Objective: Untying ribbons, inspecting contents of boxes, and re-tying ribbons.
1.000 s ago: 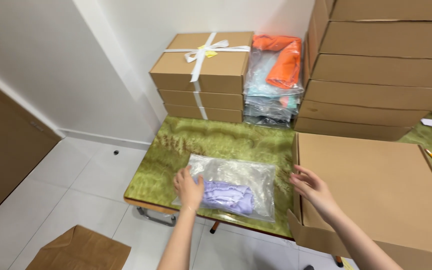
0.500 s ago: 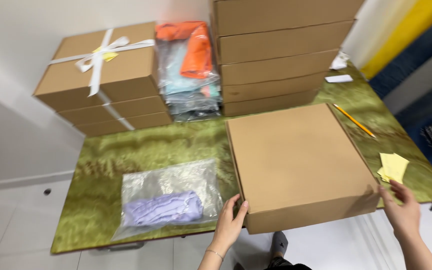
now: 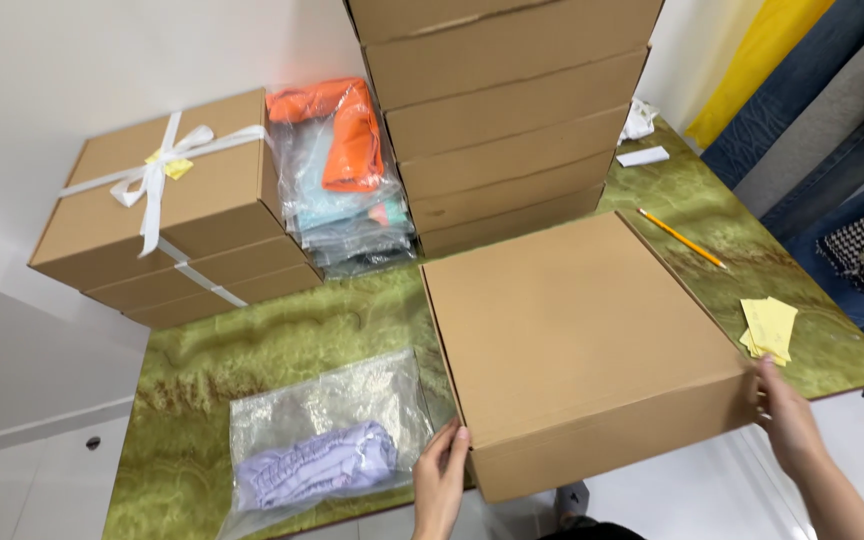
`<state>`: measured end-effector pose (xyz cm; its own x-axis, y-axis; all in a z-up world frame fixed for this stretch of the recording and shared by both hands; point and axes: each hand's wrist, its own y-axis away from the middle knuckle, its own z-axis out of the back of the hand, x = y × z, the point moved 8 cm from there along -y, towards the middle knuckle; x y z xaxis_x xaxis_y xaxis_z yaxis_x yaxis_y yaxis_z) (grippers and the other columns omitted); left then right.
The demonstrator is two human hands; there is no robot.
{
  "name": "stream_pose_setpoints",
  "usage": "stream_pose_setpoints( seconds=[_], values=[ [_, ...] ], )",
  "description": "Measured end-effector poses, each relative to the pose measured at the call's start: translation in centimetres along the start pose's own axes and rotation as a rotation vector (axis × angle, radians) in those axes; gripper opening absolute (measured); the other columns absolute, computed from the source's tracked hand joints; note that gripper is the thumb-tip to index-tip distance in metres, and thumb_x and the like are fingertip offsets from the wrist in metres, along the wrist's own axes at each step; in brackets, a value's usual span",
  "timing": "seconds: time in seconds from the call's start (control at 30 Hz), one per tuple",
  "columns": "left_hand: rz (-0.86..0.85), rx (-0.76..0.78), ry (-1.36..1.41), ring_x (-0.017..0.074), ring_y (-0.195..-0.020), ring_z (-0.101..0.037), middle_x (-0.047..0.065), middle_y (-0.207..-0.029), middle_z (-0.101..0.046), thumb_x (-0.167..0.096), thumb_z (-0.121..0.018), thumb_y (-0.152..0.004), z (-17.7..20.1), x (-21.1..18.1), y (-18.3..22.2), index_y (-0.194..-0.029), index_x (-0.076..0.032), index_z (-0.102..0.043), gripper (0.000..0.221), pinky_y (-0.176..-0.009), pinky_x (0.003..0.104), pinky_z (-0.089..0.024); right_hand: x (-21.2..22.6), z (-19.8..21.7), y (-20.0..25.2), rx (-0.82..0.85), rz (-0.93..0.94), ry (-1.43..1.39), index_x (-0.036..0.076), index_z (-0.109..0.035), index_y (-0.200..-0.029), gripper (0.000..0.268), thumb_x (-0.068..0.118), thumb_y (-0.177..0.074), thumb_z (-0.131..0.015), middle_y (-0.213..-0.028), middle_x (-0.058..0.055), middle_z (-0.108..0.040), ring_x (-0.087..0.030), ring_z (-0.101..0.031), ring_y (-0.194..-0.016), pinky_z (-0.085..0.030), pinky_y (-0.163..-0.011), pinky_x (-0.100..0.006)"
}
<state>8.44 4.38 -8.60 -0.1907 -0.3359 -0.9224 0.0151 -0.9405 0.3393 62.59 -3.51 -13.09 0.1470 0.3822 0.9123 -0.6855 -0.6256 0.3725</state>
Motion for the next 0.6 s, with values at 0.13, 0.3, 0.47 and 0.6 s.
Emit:
stream_pose_setpoints(
  seconds=[0.13, 0.3, 0.47, 0.6],
  values=[
    [-0.068, -0.081, 0.124, 0.0202, -0.149, -0.056, 0.006, -0.153, -0.067, -0.043, -0.063, -0.091, 1.9, -4.9, 0.5, -0.139, -0.011, -0.071, 0.059, -0.125, 0.035, -0.040, 1.2, 1.9, -4.0, 0.089, 0.130, -0.140, 0.014, -0.065, -0.135, 0.079, 0.082, -0.120, -0.028, -0.129, -0.003, -0.065, -0.018, -0.052, -0.120, -0.027, -0.098, -0.030],
    [-0.382, -0.125, 0.427, 0.0240, -0.149, -0.055, 0.012, -0.154, -0.065, -0.033, -0.055, -0.095, 3.1, -12.6, 1.8, -0.143, -0.004, -0.065, 0.057, -0.119, 0.038, -0.047, 10.6, 0.1, 0.1, 0.173, 0.227, -0.428, 0.022, -0.052, -0.154, 0.086, 0.092, -0.108, -0.031, -0.144, 0.006, -0.060, -0.013, -0.058, -0.129, -0.045, -0.107, -0.034],
    [-0.426, -0.145, 0.461, 0.0233, -0.152, -0.048, 0.013, -0.161, -0.056, -0.050, -0.046, -0.094, 2.8, -17.6, 1.9, -0.151, -0.004, -0.055, 0.073, -0.122, 0.037, -0.039, 20.3, -3.8, 6.6, 0.186, 0.375, -0.490, 0.017, -0.044, -0.159, 0.097, 0.088, -0.094, -0.033, -0.156, -0.004, -0.051, -0.022, -0.048, -0.147, -0.037, -0.120, -0.040],
    [-0.572, -0.082, 0.573, 0.0212, -0.156, -0.038, 0.012, -0.170, -0.041, -0.067, -0.051, -0.087, 1.7, -20.6, 1.8, -0.160, -0.002, -0.039, 0.098, -0.122, 0.037, -0.033, 22.8, -5.6, 6.0, 0.280, 0.529, -0.558, 0.014, -0.043, -0.159, 0.063, 0.054, -0.111, -0.041, -0.156, -0.005, -0.051, -0.016, -0.048, -0.141, -0.036, -0.120, -0.032]
  ],
)
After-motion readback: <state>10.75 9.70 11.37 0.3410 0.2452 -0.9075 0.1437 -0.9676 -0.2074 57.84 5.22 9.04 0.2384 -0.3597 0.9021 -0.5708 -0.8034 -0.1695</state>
